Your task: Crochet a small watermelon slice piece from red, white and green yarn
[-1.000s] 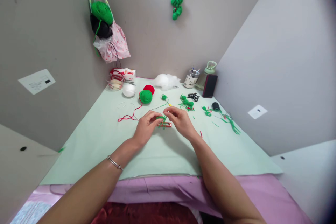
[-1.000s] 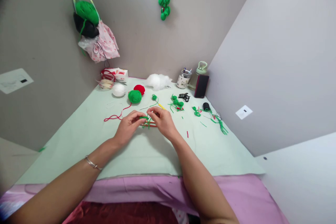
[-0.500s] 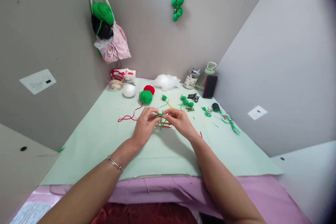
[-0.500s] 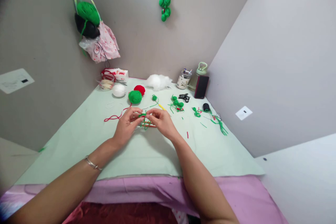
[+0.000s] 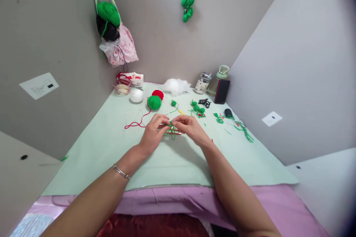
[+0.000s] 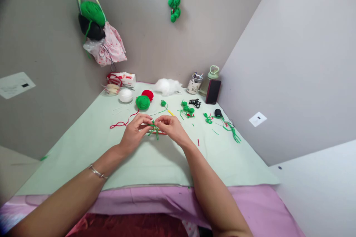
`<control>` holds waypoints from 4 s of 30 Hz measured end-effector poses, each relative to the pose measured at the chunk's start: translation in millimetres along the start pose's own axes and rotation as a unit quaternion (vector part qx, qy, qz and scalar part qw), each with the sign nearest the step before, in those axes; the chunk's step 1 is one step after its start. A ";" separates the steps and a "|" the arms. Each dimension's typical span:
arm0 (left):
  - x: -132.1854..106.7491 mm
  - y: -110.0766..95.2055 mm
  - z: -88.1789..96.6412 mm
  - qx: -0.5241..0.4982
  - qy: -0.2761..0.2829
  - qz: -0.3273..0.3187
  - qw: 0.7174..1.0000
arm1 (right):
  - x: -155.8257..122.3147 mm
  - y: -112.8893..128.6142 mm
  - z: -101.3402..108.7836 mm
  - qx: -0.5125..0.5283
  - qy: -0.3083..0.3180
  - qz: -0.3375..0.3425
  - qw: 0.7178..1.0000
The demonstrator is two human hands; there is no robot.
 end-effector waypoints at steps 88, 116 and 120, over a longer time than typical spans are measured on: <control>4.6 1.9 -12.8 -0.157 0.107 0.160 0.969 | -19.5 47.8 39.1 -0.023 -0.089 0.163 0.982; 1.0 -5.3 -20.2 -0.168 0.159 0.152 0.961 | -25.0 55.3 35.0 -0.168 -0.051 0.233 0.956; 0.8 -3.8 -21.4 -0.170 0.162 0.151 0.960 | -25.5 55.6 32.1 -0.161 -0.038 0.242 0.956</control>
Point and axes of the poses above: each hand's wrist, its own x-axis towards the middle knuckle, its own z-axis out of the back of the hand, y = z × x, the point moved 10 cm from there along x, towards the middle knuckle, and after that the axes turned 1 degree about z, right-handed, at the moved point
